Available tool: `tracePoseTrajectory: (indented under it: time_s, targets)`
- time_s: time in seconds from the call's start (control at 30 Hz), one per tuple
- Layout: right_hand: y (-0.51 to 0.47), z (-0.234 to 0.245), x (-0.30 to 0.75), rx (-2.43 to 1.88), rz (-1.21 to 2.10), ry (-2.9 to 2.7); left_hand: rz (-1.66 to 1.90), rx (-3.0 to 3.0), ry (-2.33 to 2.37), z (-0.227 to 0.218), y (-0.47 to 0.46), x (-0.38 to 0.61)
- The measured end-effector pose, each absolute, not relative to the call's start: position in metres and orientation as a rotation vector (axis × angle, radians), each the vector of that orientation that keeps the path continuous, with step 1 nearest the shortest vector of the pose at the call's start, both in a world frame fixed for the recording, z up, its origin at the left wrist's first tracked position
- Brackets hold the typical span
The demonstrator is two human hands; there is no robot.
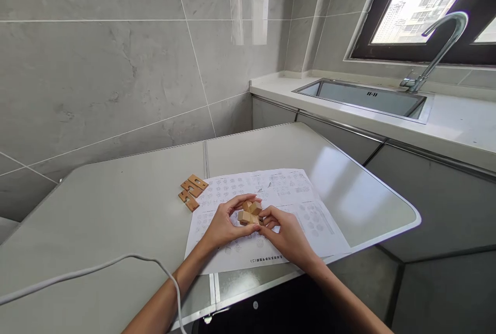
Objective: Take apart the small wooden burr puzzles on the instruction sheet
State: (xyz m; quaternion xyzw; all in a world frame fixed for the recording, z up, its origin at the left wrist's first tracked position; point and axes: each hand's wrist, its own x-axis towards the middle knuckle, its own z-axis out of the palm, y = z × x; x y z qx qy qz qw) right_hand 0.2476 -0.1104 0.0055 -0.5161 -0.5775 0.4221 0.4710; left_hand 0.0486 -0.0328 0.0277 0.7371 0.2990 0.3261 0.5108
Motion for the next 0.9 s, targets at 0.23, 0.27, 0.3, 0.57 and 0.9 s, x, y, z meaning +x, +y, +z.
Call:
tracePoseTrajectory:
  time_s: [0.23, 0.27, 0.3, 0.57, 0.9]
  targets:
    - [-0.111, 0.001, 0.244, -1.031, 1.271, -1.246, 0.740, 1.737, 0.699, 0.028, -0.031, 0.047]
    - [-0.110, 0.001, 0.244, -0.994, 1.303, -1.216, 0.723, 1.724, 0.703, 0.029, -0.032, 0.047]
    - [-0.109, 0.001, 0.244, -0.957, 1.332, -1.192, 0.709, 1.709, 0.697, 0.030, -0.032, 0.047]
    - [-0.101, 0.009, 0.250, -0.794, 1.654, -0.953, 0.669, 1.630, 0.593, 0.026, -0.029, 0.046]
    - [-0.105, 0.003, 0.248, -1.023, 1.199, -1.255, 0.627, 1.696, 0.785, 0.030, -0.028, 0.047]
